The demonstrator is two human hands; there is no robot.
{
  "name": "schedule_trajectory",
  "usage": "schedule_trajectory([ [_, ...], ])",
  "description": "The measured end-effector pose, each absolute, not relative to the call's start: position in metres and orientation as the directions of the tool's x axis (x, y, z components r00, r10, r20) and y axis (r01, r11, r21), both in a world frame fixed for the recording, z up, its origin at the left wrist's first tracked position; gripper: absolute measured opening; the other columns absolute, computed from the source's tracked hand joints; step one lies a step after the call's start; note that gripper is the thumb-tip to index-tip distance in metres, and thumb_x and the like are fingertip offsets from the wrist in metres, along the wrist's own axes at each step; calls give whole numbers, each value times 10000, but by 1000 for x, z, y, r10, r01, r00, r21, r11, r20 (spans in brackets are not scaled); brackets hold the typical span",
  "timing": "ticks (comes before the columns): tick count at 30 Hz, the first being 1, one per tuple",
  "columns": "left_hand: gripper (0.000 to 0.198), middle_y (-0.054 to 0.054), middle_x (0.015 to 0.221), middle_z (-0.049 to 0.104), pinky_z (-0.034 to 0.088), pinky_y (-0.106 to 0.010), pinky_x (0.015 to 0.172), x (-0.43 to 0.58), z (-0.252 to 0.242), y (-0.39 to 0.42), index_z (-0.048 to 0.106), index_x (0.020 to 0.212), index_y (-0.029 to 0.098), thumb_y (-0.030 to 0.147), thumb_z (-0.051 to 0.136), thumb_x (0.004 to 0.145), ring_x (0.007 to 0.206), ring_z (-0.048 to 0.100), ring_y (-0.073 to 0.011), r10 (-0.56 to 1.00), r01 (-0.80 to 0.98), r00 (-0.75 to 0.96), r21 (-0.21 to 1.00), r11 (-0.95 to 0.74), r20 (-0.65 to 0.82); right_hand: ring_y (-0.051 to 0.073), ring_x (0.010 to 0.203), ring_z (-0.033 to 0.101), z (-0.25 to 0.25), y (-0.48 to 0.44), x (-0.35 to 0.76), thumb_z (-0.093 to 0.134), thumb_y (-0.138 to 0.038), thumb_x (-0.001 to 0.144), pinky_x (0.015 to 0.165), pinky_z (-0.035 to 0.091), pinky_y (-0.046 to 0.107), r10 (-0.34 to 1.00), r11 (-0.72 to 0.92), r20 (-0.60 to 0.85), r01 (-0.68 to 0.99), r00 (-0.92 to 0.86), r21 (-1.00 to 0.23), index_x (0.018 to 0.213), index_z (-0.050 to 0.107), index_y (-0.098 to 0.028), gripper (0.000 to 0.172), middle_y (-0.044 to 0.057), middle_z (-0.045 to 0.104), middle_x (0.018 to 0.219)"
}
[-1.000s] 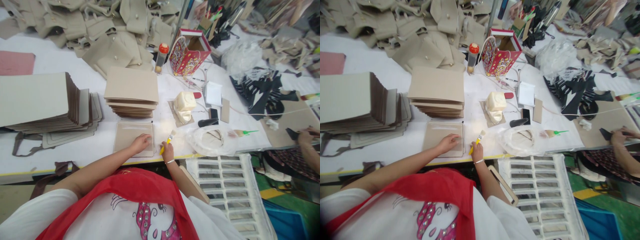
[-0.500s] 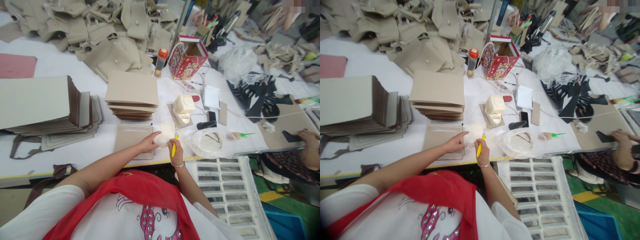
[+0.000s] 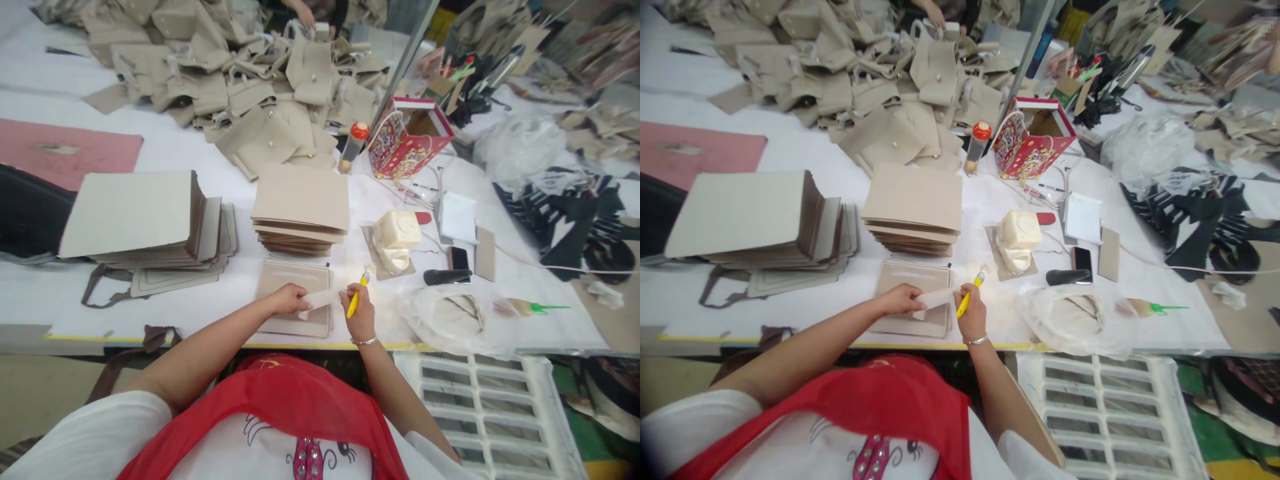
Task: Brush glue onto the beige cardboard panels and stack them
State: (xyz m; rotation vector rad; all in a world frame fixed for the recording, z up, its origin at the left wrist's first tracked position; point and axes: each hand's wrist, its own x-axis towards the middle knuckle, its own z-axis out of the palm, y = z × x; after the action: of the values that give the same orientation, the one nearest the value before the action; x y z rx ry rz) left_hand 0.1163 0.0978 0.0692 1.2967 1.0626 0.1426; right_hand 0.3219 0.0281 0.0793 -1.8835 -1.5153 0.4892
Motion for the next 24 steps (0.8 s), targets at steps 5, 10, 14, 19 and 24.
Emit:
schedule_trajectory([
  [5,249,69,374,395,291,-201,394,49,48,114,591,709,161,380,667,620,354,379,-77,717,410,263,748,522,-645,168,709,625,52,55,312,473,-398,807,661,469,282,946,-151,99,689,310,-709,993,469,-186,282,42,648,797],
  [10,218,71,418,395,253,-200,402,34,28,129,559,692,161,367,620,657,375,343,-66,801,314,47,770,555,-596,164,700,619,26,77,293,475,-415,800,651,460,271,953,-123,120,716,278,-687,1004,479,-179,312,42,653,799],
  [14,292,59,465,414,274,-206,457,33,13,142,512,547,160,413,626,637,457,370,-74,898,497,-97,760,418,-430,162,657,601,11,85,284,463,-426,799,612,439,263,958,-131,114,756,262,-642,1012,481,-173,332,33,643,774],
  [19,320,42,481,463,296,-224,496,32,5,150,545,531,166,459,641,614,499,418,-100,917,622,-135,688,373,-375,159,622,584,3,87,284,458,-425,788,584,419,255,959,-186,61,774,278,-605,1018,487,-183,335,18,628,744],
  [24,312,23,490,511,317,-233,514,32,6,150,568,526,172,462,665,586,509,454,-117,915,650,-145,661,375,-377,158,623,581,2,89,285,461,-405,784,590,420,256,953,-206,56,769,299,-605,1019,491,-184,324,22,627,753],
])
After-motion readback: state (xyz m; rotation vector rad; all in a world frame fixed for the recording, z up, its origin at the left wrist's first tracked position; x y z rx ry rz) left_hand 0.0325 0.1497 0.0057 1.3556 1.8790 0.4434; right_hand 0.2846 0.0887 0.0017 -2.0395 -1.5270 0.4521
